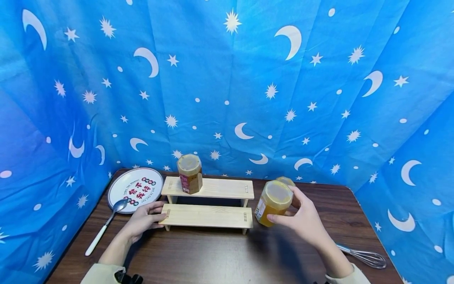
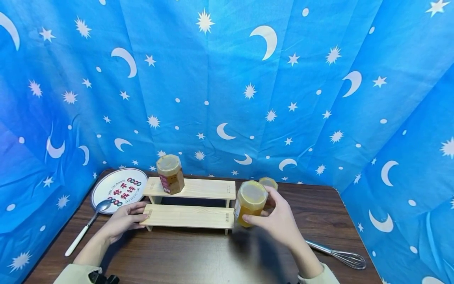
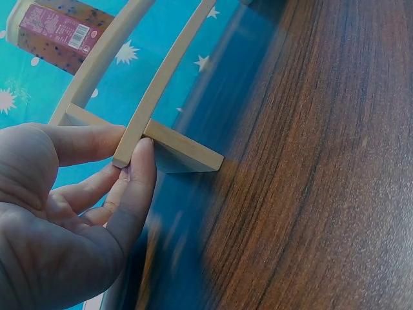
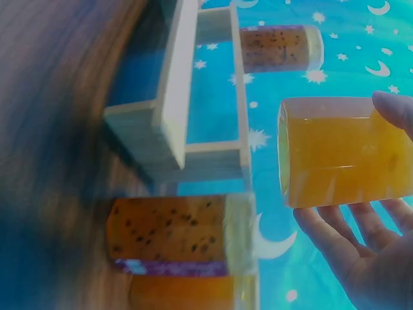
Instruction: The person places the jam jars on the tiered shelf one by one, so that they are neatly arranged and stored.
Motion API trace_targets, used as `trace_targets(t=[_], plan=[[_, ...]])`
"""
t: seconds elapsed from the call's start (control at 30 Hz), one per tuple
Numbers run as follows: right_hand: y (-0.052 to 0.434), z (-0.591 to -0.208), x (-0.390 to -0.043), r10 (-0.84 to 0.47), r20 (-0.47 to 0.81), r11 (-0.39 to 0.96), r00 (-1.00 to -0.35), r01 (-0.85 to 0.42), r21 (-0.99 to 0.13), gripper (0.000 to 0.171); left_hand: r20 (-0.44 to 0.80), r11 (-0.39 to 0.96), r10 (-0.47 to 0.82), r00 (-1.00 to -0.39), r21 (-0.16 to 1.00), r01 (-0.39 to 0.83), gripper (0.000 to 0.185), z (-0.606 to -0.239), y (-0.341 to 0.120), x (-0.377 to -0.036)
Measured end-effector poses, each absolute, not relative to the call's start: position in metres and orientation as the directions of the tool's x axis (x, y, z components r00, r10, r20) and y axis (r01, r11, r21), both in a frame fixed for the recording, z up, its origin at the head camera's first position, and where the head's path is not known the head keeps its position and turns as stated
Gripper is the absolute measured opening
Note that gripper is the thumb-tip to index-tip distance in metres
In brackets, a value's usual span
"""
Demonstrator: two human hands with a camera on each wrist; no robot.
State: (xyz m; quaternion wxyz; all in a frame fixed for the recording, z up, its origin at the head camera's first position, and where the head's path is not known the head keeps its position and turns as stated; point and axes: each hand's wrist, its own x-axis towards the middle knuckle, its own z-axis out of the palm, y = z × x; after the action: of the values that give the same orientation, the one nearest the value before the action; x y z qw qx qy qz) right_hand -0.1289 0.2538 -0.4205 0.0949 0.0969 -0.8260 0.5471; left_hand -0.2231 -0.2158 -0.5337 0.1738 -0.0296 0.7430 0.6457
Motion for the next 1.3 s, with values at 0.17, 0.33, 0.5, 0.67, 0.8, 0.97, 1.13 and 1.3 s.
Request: trace_targets(t=[0.17, 0.33, 0.5, 0.67, 0.8, 0.97, 1.13, 1.3], plan=[[0.244, -0.416, -0.144, -0.076, 0.275, 0.382, -0.959, -0.282, -0.88, 0.078, -0.299, 0.161, 0.18, -0.937, 0.949, -0.271, 0.063, -0.535, -0.216, -0.223], [0.234, -0.414, -0.158, -0.068, 0.278, 0.42, -0.958, -0.281, -0.863, 0.077, -0.303, 0.158, 0.177, -0.936, 0.948, -0.277, 0.064, -0.535, -0.216, -0.224], [0.224, -0.413, -0.174, -0.063, 0.271, 0.421, -0.961, -0.271, -0.865, 0.078, -0.3, 0.161, 0.183, -0.936, 0.949, -0.273, 0.064, -0.535, -0.217, -0.224], [0.212, -0.412, -0.187, -0.047, 0.236, 0.439, -0.971, -0.232, -0.868, 0.082, -0.299, 0.159, 0.183, -0.936, 0.949, -0.272, 0.064, -0.535, -0.217, -0.224], [0.202, -0.413, -0.197, -0.042, 0.224, 0.452, -0.974, -0.218, -0.865, 0.081, -0.304, 0.158, 0.178, -0.936, 0.948, -0.278, 0.063, -0.533, -0.216, -0.223], [0.192, -0.418, -0.207, -0.055, 0.243, 0.448, -0.968, -0.242, -0.861, 0.082, -0.304, 0.16, 0.177, -0.936, 0.947, -0.277, 0.063, -0.533, -0.216, -0.223], [0.182, -0.422, -0.217, -0.057, 0.253, 0.447, -0.966, -0.251, -0.859, 0.084, -0.301, 0.164, 0.177, -0.937, 0.948, -0.273, 0.064, -0.535, -0.216, -0.224], [0.174, -0.424, -0.224, -0.05, 0.231, 0.45, -0.972, -0.228, -0.863, 0.083, -0.309, 0.164, 0.172, -0.935, 0.945, -0.282, 0.063, -0.534, -0.216, -0.224]])
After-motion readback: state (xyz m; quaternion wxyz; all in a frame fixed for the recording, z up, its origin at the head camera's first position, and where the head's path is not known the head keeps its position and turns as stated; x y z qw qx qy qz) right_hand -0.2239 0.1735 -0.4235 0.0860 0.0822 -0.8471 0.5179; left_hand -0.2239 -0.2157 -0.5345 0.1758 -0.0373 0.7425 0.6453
